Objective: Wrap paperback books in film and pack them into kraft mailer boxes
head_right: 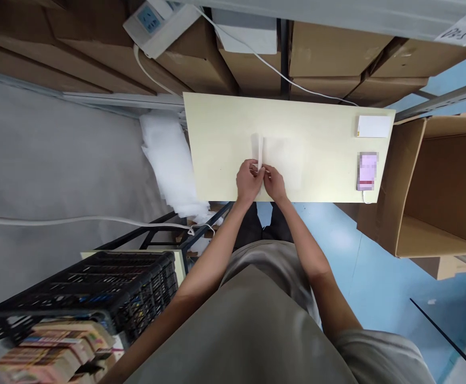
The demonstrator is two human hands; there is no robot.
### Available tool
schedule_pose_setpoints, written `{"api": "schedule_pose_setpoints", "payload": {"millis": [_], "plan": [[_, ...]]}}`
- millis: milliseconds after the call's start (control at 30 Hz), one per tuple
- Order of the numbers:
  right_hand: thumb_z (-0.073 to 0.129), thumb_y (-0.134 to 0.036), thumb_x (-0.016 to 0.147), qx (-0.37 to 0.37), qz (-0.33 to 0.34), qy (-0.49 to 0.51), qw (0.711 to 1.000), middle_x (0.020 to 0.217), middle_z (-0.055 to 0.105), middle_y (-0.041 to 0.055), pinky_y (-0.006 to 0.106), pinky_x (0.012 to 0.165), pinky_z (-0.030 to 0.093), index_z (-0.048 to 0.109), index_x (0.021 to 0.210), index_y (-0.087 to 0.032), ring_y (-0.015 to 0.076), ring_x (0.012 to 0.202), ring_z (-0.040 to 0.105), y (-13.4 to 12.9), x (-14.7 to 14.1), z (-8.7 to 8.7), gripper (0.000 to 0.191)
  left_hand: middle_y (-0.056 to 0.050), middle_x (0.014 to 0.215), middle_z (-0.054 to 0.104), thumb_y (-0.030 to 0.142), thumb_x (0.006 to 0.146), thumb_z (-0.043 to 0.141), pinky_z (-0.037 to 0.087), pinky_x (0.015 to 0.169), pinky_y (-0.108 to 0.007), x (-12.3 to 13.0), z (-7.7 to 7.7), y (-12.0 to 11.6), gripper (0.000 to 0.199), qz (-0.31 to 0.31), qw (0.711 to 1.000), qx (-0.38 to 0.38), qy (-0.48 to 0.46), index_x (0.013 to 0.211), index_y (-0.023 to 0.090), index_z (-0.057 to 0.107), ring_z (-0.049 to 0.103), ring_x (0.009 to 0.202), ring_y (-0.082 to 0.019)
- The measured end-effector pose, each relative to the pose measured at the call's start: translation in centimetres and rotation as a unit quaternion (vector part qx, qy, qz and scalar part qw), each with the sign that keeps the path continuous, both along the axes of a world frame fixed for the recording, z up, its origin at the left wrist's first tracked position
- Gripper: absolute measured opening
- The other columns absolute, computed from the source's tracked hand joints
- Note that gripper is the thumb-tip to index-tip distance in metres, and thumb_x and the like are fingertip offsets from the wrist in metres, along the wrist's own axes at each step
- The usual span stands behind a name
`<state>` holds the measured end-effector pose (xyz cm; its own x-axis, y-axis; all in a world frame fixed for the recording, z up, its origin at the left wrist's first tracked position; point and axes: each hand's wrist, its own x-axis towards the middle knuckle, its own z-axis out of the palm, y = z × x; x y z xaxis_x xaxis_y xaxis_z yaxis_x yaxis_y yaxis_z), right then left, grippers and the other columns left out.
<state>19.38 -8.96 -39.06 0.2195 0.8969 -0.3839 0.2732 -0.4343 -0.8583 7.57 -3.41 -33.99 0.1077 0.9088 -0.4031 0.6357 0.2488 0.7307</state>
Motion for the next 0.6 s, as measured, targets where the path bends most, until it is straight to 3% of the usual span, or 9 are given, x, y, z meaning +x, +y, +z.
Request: {"api": "schedule_pose_setpoints", "payload": {"millis": [133,233,333,467,600], "plan": [[0.049,-0.047,0.116,0.006,-0.073,-0.038,0.997,0.144,0.079,0.0175,0.049,0.109,0.068,0.073,0.141,-0.022,0.0291,0.125,0.079,-0.9,2.1,0.7,0.043,-0.011,0.122,0.073,0.027,0.108,0.067,0.061,0.094,-0.041,3.4,-1.5,-1.1,0.018,-0.011,1.000,0.008,-0.014,0.125,0.025,0.065,0.074,0.103,-0.026],[0.051,-0.052,0.116,0.019,-0.075,-0.067,0.995,0.148,0.076,0.0184,0.054,0.109,0.067,0.074,0.141,-0.023,0.0316,0.129,0.075,-1.0,3.0,0.3,0.045,-0.014,0.129,0.072,0.022,0.104,0.071,0.062,0.099,-0.044,4.2,-2.6,-1.3,0.024,-0.022,1.000,-0.003,-0.022,0.126,0.025,0.066,0.074,0.115,-0.029],[0.052,-0.050,0.115,0.018,-0.057,-0.115,0.992,0.142,0.076,0.0195,0.058,0.117,0.062,0.077,0.137,-0.022,0.0334,0.131,0.072,-1.0,3.5,-0.6,0.043,-0.014,0.131,0.072,0.020,0.101,0.073,0.060,0.109,-0.047,2.8,-3.3,-1.1,0.028,-0.007,1.000,0.004,-0.002,0.128,0.024,0.069,0.074,0.119,-0.029],[0.054,-0.042,0.114,0.012,-0.038,-0.144,0.989,0.131,0.076,0.0209,0.062,0.123,0.056,0.078,0.140,-0.019,0.0359,0.127,0.071,-1.1,3.5,-1.9,0.042,-0.015,0.129,0.076,0.022,0.100,0.070,0.061,0.110,-0.047,-0.4,-4.2,-0.1,0.024,0.069,0.997,-0.024,0.039,0.124,0.022,0.071,0.077,0.109,-0.027],[0.053,-0.031,0.111,0.029,-0.035,-0.133,0.990,0.133,0.075,0.0179,0.058,0.123,0.056,0.077,0.146,-0.022,0.0337,0.127,0.070,-1.3,3.8,-2.8,0.044,-0.007,0.114,0.083,0.029,0.096,0.076,0.063,0.106,-0.043,-2.0,-5.4,0.9,0.017,0.107,0.991,-0.082,-0.019,0.113,0.026,0.074,0.079,0.102,-0.025]]}}
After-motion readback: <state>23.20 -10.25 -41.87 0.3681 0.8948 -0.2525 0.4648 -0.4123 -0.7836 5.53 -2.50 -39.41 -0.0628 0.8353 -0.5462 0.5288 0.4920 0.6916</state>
